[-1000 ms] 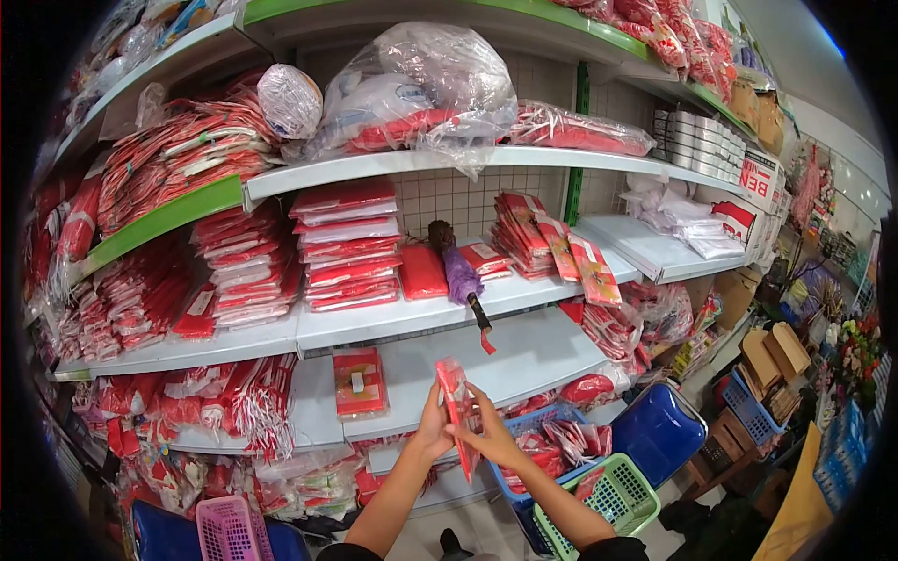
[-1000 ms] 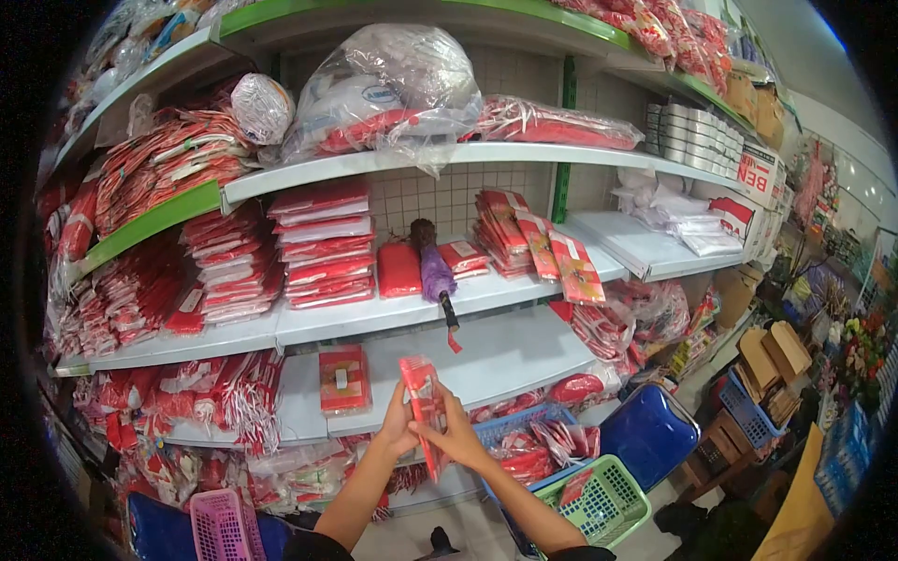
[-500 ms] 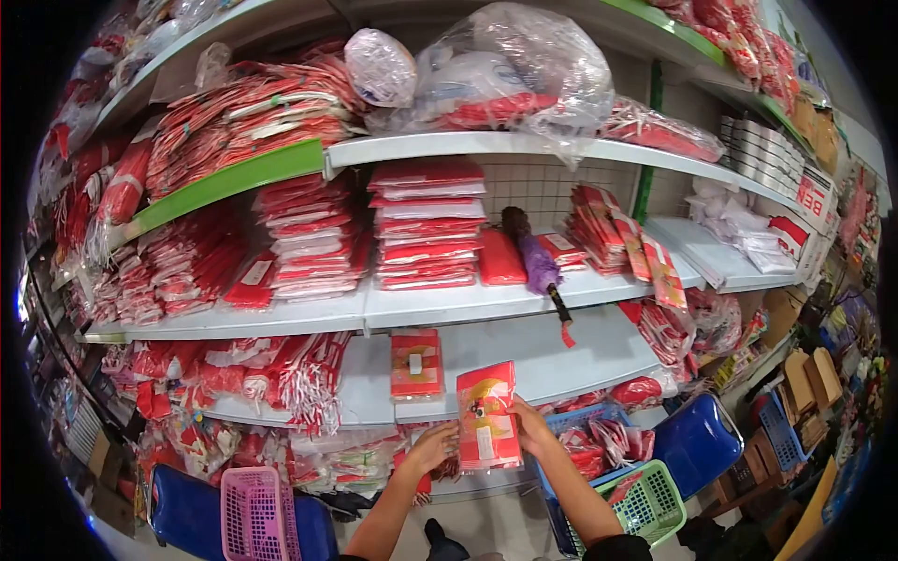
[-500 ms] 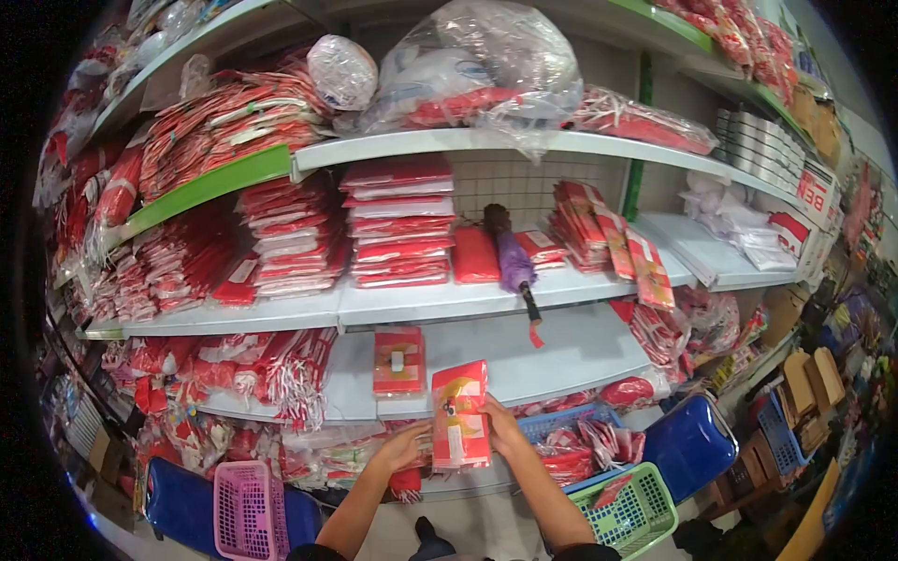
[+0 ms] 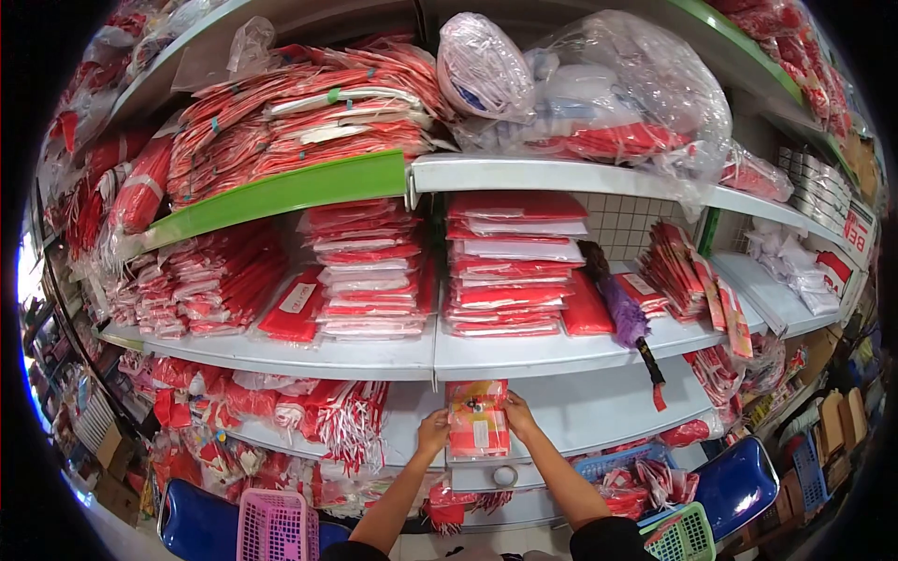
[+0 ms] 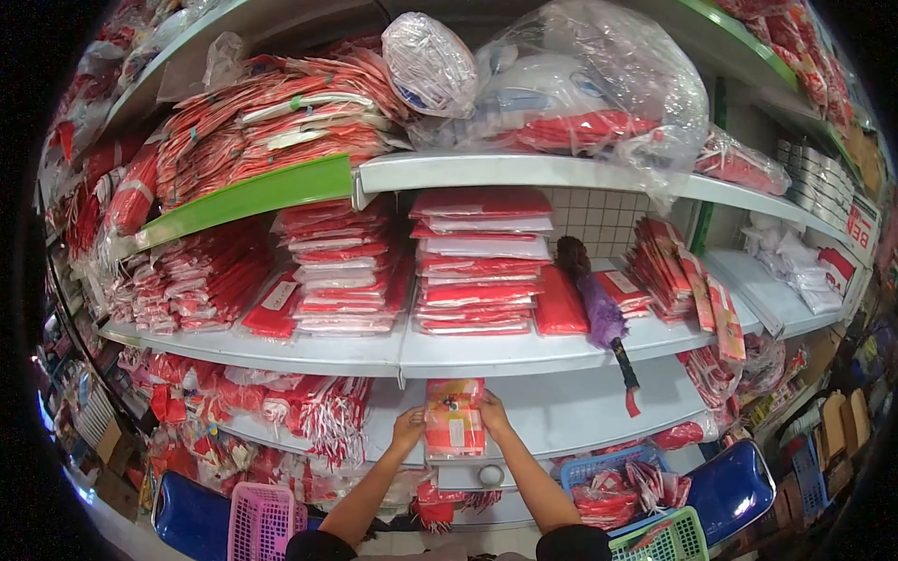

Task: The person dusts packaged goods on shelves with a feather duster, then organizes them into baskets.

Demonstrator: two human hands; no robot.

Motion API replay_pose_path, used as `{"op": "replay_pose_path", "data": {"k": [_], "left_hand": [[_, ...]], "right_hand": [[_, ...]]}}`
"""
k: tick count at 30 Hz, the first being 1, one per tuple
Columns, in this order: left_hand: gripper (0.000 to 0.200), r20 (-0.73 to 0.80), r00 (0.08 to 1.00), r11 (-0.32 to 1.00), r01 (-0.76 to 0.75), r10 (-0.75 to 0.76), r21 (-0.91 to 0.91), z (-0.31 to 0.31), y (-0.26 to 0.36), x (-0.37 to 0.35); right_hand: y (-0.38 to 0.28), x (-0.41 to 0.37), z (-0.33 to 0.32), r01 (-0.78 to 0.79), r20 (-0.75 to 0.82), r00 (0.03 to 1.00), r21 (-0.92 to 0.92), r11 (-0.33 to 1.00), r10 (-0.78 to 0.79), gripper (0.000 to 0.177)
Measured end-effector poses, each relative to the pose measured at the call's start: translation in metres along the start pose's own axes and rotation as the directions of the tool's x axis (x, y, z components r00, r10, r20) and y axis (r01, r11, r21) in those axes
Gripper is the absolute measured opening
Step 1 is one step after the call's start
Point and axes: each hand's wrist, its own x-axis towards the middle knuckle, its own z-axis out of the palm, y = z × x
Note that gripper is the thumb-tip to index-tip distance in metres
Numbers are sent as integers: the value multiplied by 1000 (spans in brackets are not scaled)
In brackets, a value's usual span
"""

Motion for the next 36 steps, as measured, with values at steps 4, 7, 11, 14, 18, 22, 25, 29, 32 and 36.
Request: {"op": "replay_pose_path", "data": {"k": [4, 7, 11, 14, 18, 22, 25, 29, 32, 36], "left_hand": [[57, -39, 981, 895, -155, 188, 417, 2, -12, 31], [67, 87, 949, 720, -288, 302, 632, 1, -21, 28], [69, 95, 959, 819, -278, 267, 502, 2, -14, 23], [66, 114, 964, 821, -266, 241, 505, 3, -22, 33], [62, 69, 982, 814, -182, 173, 551, 6, -17, 27], [63, -26, 989, 740, -90, 144, 667, 14, -6, 14], [68, -123, 964, 668, -70, 237, 741, 25, 12, -9], [73, -193, 929, 602, -40, 317, 797, 63, 51, -46], [75, -72, 938, 624, -167, 339, 763, 108, 63, -84], [72, 154, 953, 635, -290, 261, 716, 187, 63, -147]], "right_hand": [[27, 44, -10, 177, -118, 926, -705, 687, -359, 46], [52, 37, -15, 348, 212, 800, -926, 147, -561, 58], [56, 16, -6, 356, 315, 854, -934, 24, -415, 54], [56, 16, -2, 300, 275, 881, -954, 4, -385, 55], [58, 20, -3, 270, 241, 913, -962, 44, -330, 54], [54, 17, -9, 404, 313, 853, -902, 150, -418, 53], [55, 0, -21, 372, 269, 790, -925, 82, -552, 50], [32, -54, -48, 320, 180, 822, -931, 177, -540, 44], [31, -106, -97, 276, 146, 812, -949, 151, -565, 42], [43, -182, -181, 86, -54, 838, -970, 229, -543, 36]]}}
